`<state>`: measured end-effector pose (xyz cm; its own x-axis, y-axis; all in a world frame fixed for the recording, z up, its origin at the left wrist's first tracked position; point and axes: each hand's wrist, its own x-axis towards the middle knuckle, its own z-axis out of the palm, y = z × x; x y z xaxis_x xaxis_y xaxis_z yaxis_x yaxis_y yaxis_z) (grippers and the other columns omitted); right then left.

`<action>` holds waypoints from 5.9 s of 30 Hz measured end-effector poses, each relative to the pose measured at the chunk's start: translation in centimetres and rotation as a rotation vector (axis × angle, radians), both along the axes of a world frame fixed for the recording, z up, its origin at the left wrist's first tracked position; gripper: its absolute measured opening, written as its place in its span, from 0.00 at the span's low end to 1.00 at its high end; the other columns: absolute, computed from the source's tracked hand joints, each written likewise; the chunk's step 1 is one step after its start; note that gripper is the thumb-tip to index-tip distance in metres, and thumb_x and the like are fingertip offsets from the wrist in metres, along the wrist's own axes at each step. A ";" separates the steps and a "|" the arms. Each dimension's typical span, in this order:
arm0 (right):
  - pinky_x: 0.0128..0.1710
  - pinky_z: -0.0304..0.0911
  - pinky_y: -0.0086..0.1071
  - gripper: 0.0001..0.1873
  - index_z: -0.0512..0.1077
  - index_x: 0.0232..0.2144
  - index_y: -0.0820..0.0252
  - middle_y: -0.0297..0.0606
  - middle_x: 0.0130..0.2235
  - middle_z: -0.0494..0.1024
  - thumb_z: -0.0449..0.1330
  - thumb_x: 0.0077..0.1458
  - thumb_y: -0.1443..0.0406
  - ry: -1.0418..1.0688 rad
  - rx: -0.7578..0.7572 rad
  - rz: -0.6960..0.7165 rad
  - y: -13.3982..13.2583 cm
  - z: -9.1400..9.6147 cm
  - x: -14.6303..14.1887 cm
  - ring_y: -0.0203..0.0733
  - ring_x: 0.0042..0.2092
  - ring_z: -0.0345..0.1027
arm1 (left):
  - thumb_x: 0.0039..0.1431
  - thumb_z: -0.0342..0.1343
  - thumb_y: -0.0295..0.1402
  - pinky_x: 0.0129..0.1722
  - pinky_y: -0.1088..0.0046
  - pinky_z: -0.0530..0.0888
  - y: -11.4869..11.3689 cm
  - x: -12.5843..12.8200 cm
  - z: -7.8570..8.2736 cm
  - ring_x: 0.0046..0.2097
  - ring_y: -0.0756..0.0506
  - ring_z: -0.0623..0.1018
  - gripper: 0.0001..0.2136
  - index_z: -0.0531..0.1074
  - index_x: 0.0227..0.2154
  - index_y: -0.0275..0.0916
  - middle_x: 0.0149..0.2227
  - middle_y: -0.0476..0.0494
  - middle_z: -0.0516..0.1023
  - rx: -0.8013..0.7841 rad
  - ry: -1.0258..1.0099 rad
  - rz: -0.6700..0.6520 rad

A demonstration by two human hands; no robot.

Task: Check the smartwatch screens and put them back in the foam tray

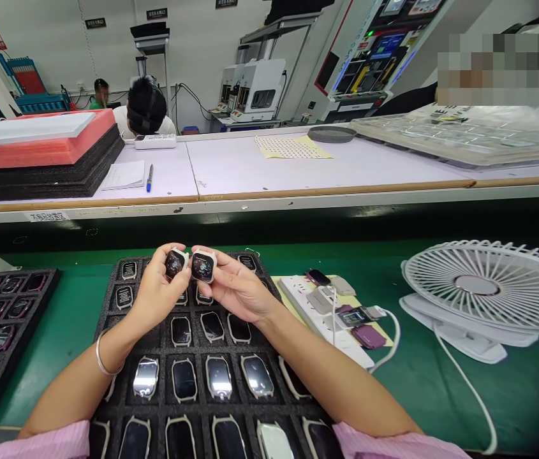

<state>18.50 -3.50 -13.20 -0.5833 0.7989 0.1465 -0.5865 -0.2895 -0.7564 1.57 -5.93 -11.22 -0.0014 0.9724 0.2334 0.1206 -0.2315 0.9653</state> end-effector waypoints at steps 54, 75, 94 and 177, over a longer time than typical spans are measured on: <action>0.28 0.64 0.32 0.18 0.72 0.46 0.57 0.34 0.37 0.74 0.66 0.52 0.66 -0.284 0.214 -0.339 1.1 -0.4 0.4 0.32 0.27 0.67 | 0.51 0.61 0.32 0.33 0.68 0.82 0.9 -0.5 -0.4 0.28 0.47 0.83 0.17 0.69 0.45 0.38 0.38 0.47 0.79 -0.214 -0.299 -0.129; 0.30 0.65 0.32 0.19 0.71 0.48 0.56 0.34 0.38 0.73 0.65 0.52 0.68 -0.300 0.275 -0.341 1.0 -0.8 0.5 0.32 0.28 0.67 | 0.51 0.63 0.33 0.31 0.72 0.82 0.8 -0.4 -0.6 0.28 0.48 0.83 0.17 0.69 0.44 0.38 0.40 0.48 0.77 -0.181 -0.290 -0.135; 0.24 0.57 0.27 0.14 0.73 0.42 0.56 0.32 0.36 0.73 0.67 0.53 0.62 -0.305 0.214 -0.385 1.2 -0.7 0.3 0.30 0.26 0.60 | 0.52 0.65 0.36 0.30 0.71 0.82 0.9 -0.3 -0.5 0.27 0.47 0.83 0.17 0.70 0.44 0.38 0.37 0.48 0.77 -0.210 -0.333 -0.160; 0.29 0.63 0.33 0.19 0.72 0.46 0.55 0.33 0.36 0.74 0.64 0.50 0.68 -0.287 0.226 -0.342 1.0 -0.4 0.5 0.33 0.27 0.66 | 0.50 0.60 0.27 0.37 0.71 0.81 0.7 -0.3 -0.9 0.31 0.51 0.82 0.20 0.68 0.48 0.40 0.45 0.46 0.74 -0.117 -0.263 -0.187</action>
<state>19.00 -2.50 -13.62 -0.3360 0.9181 0.2100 -0.3786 0.0725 -0.9227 1.24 -5.25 -12.16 0.1338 0.9816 0.1359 -0.1696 -0.1125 0.9791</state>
